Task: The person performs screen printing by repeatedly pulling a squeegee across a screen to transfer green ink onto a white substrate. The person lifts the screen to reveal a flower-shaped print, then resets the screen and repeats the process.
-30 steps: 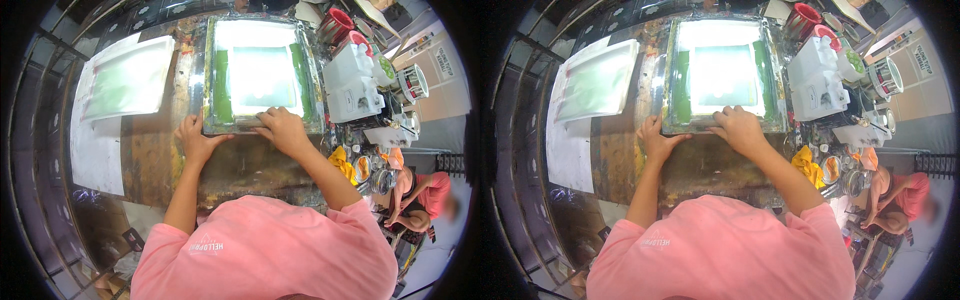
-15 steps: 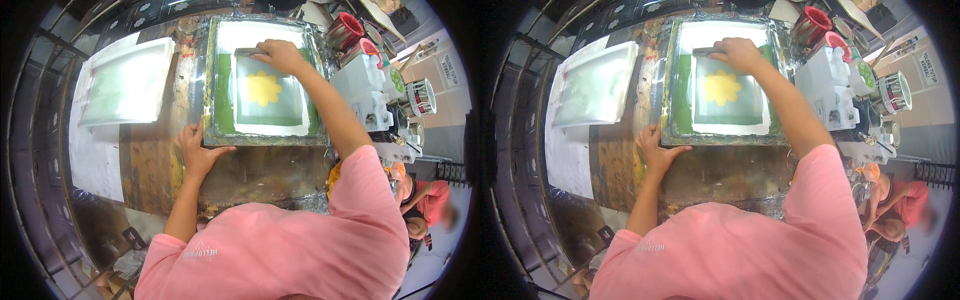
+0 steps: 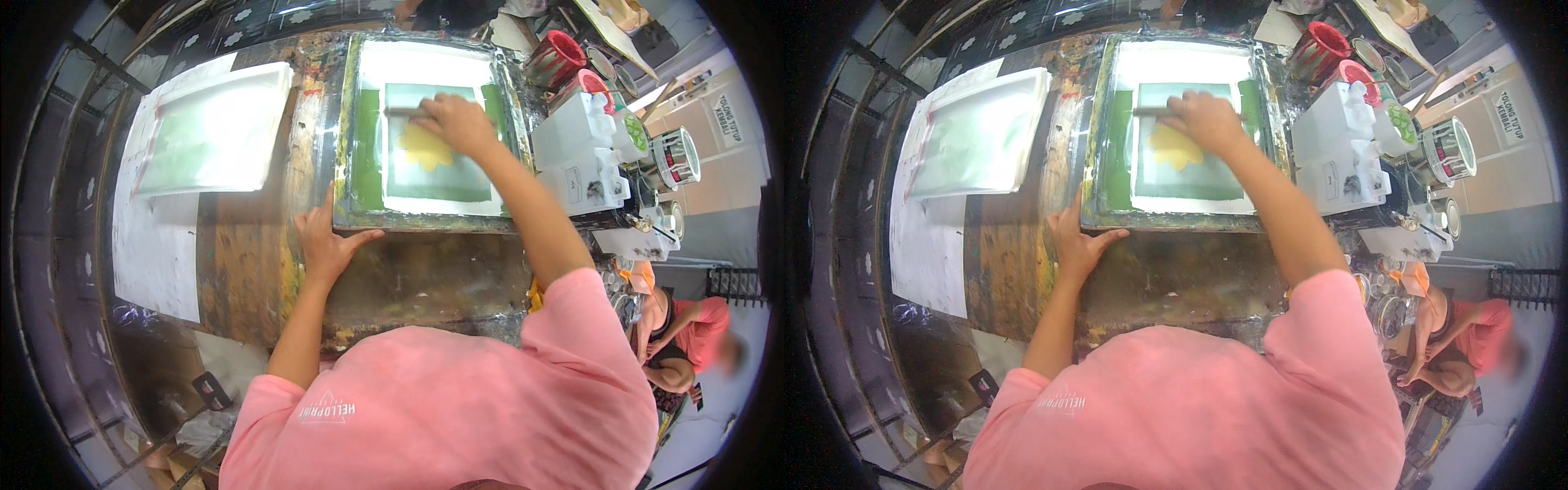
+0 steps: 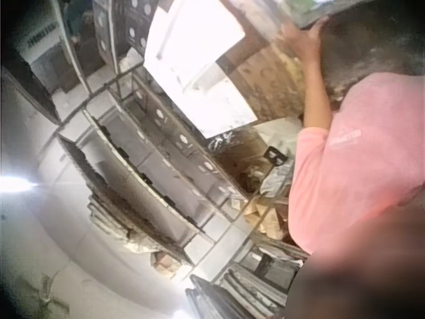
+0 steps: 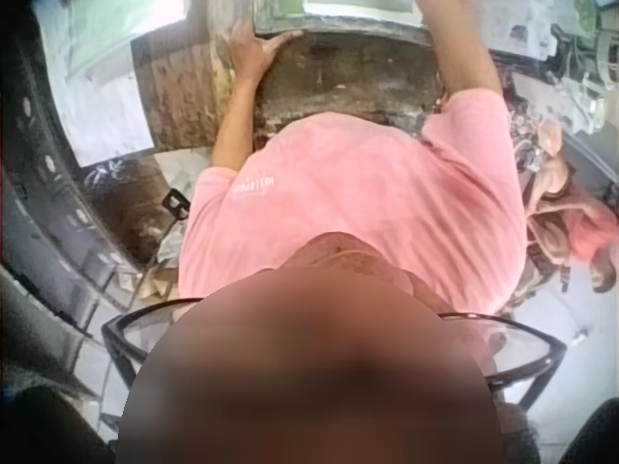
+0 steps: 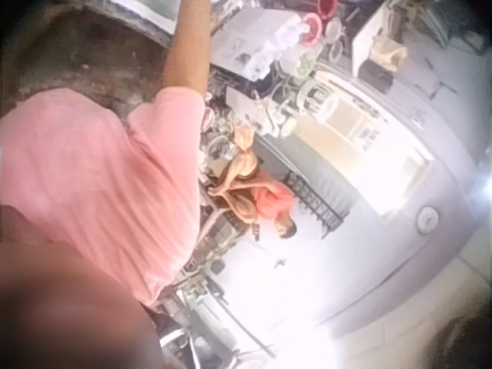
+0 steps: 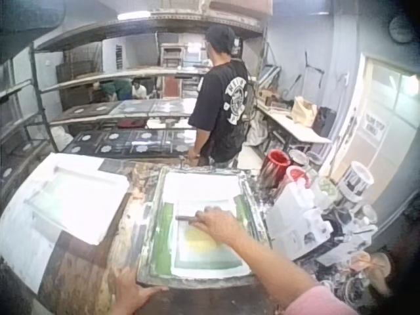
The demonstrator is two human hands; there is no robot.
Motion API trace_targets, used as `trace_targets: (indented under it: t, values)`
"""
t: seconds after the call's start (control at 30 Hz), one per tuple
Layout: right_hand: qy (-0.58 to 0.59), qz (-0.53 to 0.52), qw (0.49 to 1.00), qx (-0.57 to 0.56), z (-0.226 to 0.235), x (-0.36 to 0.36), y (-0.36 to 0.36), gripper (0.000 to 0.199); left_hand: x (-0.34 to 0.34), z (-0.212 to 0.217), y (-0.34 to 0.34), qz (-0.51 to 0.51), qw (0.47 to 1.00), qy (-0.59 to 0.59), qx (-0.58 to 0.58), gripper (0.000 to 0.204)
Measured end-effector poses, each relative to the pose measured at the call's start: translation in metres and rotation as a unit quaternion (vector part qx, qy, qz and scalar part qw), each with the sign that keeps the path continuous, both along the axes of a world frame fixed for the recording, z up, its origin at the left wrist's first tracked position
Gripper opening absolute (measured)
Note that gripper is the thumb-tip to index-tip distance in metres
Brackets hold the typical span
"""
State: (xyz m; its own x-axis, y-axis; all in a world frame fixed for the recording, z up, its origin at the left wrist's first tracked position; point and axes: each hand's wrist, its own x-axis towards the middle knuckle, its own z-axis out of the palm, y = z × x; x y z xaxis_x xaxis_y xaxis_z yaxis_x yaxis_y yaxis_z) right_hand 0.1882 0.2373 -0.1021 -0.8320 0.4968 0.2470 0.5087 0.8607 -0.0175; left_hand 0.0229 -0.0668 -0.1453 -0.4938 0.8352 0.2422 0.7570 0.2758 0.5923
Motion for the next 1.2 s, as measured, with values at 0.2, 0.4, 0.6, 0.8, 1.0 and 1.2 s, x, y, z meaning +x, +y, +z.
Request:
trace_targets:
  t: [0.2,0.4,0.6,0.8,1.0,1.2]
  values:
    - [-0.030,-0.010,0.998,-0.061,0.038,0.054,-0.134,0.042,-0.003,-0.001,0.000,-0.005,0.999,0.012,0.032,0.113]
    - [0.070,0.000,0.997,-0.020,0.084,0.064,-0.151,0.032,0.009,0.039,0.013,-0.017,0.981,-0.139,0.134,0.098]
    - [0.188,-0.029,0.964,0.188,0.153,0.036,-0.112,0.030,0.010,0.115,0.054,-0.051,0.909,-0.298,0.287,0.092]
    - [0.240,-0.017,0.954,0.181,0.211,0.016,-0.074,0.040,0.000,0.078,0.041,-0.045,0.990,0.130,0.042,0.096]
    - [0.220,-0.035,0.966,0.129,0.246,0.003,-0.056,0.046,0.028,0.005,0.010,-0.022,0.964,0.180,-0.196,0.109]
    - [0.220,-0.044,0.964,0.142,0.254,-0.001,-0.044,0.048,0.026,0.041,0.043,-0.053,0.998,0.025,-0.008,0.096]
